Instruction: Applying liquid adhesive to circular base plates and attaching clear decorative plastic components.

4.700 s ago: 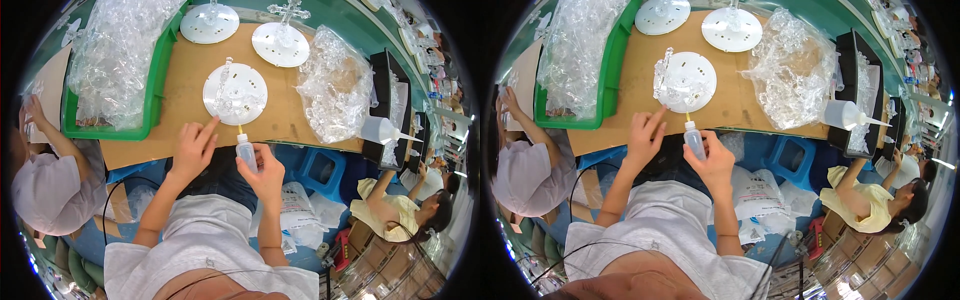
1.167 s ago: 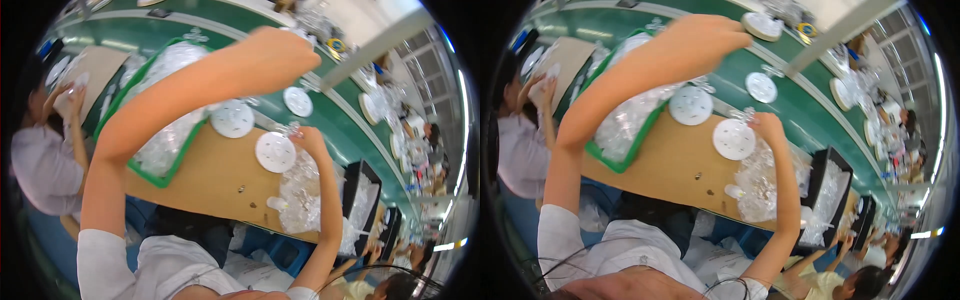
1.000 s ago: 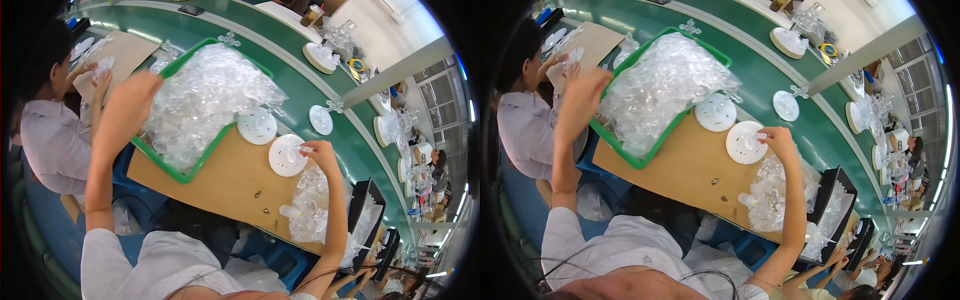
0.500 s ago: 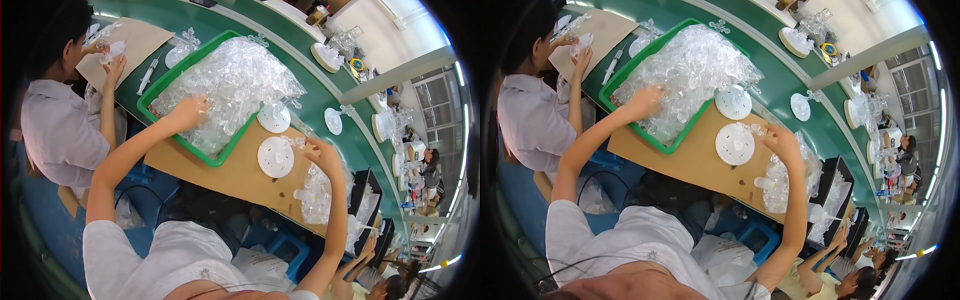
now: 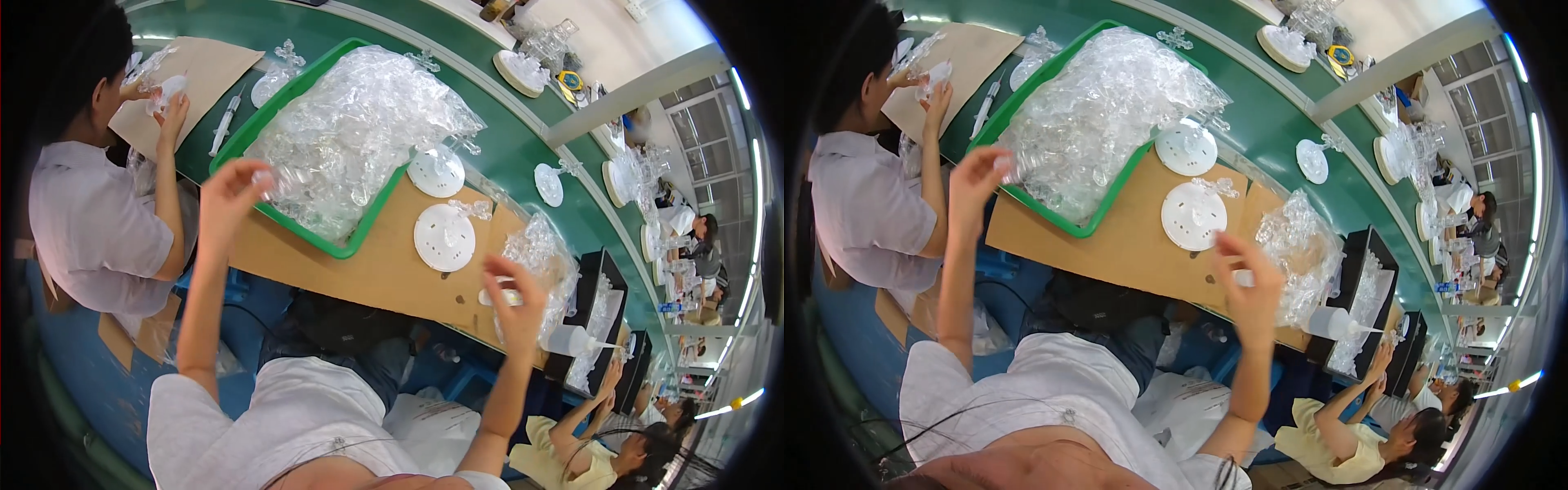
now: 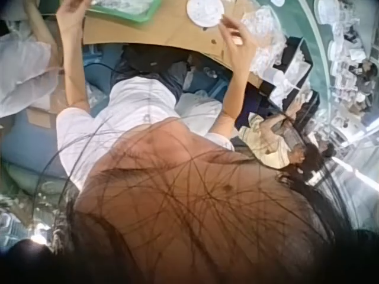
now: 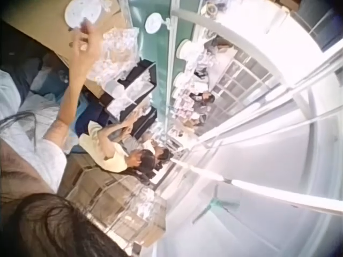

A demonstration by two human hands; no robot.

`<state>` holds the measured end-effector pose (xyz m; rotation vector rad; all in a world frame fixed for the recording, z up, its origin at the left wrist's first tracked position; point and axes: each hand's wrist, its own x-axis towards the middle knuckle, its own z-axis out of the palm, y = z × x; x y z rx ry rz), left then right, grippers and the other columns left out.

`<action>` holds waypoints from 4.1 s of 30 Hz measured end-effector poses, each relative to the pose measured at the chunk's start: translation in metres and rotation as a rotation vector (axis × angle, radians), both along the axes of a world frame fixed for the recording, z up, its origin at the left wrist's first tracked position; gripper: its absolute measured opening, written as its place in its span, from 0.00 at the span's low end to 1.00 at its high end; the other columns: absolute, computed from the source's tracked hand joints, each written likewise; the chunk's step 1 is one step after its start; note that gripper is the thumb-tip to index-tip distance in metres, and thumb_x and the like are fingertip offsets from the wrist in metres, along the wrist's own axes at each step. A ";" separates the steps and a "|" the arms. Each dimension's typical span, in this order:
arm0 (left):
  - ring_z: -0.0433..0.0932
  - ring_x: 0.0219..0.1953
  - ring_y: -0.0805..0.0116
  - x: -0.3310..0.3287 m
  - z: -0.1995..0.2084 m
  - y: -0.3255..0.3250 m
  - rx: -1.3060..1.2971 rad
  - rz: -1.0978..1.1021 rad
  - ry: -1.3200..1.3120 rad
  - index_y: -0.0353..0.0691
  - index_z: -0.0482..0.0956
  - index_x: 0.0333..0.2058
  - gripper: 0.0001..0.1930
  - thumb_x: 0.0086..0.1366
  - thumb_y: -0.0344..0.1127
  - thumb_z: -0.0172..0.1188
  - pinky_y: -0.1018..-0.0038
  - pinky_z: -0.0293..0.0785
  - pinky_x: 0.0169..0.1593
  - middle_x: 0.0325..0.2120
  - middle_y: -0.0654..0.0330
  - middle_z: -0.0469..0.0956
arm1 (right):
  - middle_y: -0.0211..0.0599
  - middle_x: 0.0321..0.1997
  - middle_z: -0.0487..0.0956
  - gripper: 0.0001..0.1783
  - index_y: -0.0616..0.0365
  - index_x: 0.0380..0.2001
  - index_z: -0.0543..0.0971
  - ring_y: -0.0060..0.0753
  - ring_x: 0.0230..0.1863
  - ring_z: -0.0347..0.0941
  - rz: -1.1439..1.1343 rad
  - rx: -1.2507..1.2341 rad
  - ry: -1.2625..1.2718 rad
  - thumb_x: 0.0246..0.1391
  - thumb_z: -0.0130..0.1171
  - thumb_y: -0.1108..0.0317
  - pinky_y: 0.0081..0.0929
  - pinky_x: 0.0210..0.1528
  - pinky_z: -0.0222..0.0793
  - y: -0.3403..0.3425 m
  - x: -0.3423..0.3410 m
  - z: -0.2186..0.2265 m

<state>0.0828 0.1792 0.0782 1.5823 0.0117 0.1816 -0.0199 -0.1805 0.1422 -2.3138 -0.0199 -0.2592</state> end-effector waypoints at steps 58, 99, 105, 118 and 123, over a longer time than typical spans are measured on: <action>0.76 0.45 0.73 -0.072 -0.067 -0.199 -0.232 -0.446 0.075 0.33 0.72 0.53 0.22 0.58 0.19 0.57 0.78 0.75 0.45 0.55 0.51 0.71 | 0.34 0.31 0.79 0.13 0.68 0.39 0.76 0.21 0.28 0.75 -0.550 0.859 -0.004 0.52 0.62 0.73 0.18 0.34 0.72 0.055 0.008 -0.097; 0.61 0.05 0.71 -0.046 -0.051 -0.150 -1.265 -0.855 1.045 0.44 0.64 0.14 0.27 0.72 0.48 0.37 0.78 0.57 0.10 0.13 0.64 0.64 | 0.41 0.32 0.81 0.10 0.55 0.36 0.77 0.40 0.34 0.79 0.136 -0.606 -0.048 0.48 0.61 0.70 0.29 0.37 0.73 -0.163 0.209 -0.016; 0.74 0.15 0.61 -0.063 -0.049 -0.145 -1.221 -1.071 0.598 0.37 0.75 0.19 0.28 0.70 0.52 0.41 0.70 0.71 0.19 0.16 0.55 0.74 | 0.42 0.31 0.80 0.13 0.54 0.39 0.76 0.42 0.35 0.78 0.209 -0.575 0.064 0.48 0.62 0.69 0.32 0.39 0.72 -0.120 0.153 -0.053; 0.79 0.27 0.65 -0.092 -0.068 -0.106 -0.344 -0.783 0.317 0.30 0.77 0.45 0.25 0.70 0.50 0.44 0.77 0.71 0.27 0.28 0.51 0.80 | 0.38 0.33 0.81 0.23 0.56 0.41 0.79 0.37 0.34 0.77 -0.198 -0.233 0.427 0.40 0.67 0.59 0.29 0.38 0.71 -0.217 0.030 -0.122; 0.78 0.26 0.66 -0.094 -0.070 -0.109 -0.273 -0.782 0.257 0.30 0.77 0.44 0.22 0.70 0.47 0.45 0.77 0.71 0.27 0.27 0.51 0.80 | 0.39 0.34 0.79 0.24 0.57 0.43 0.77 0.35 0.37 0.76 -0.071 -0.331 0.505 0.42 0.67 0.60 0.28 0.40 0.70 -0.225 0.011 -0.115</action>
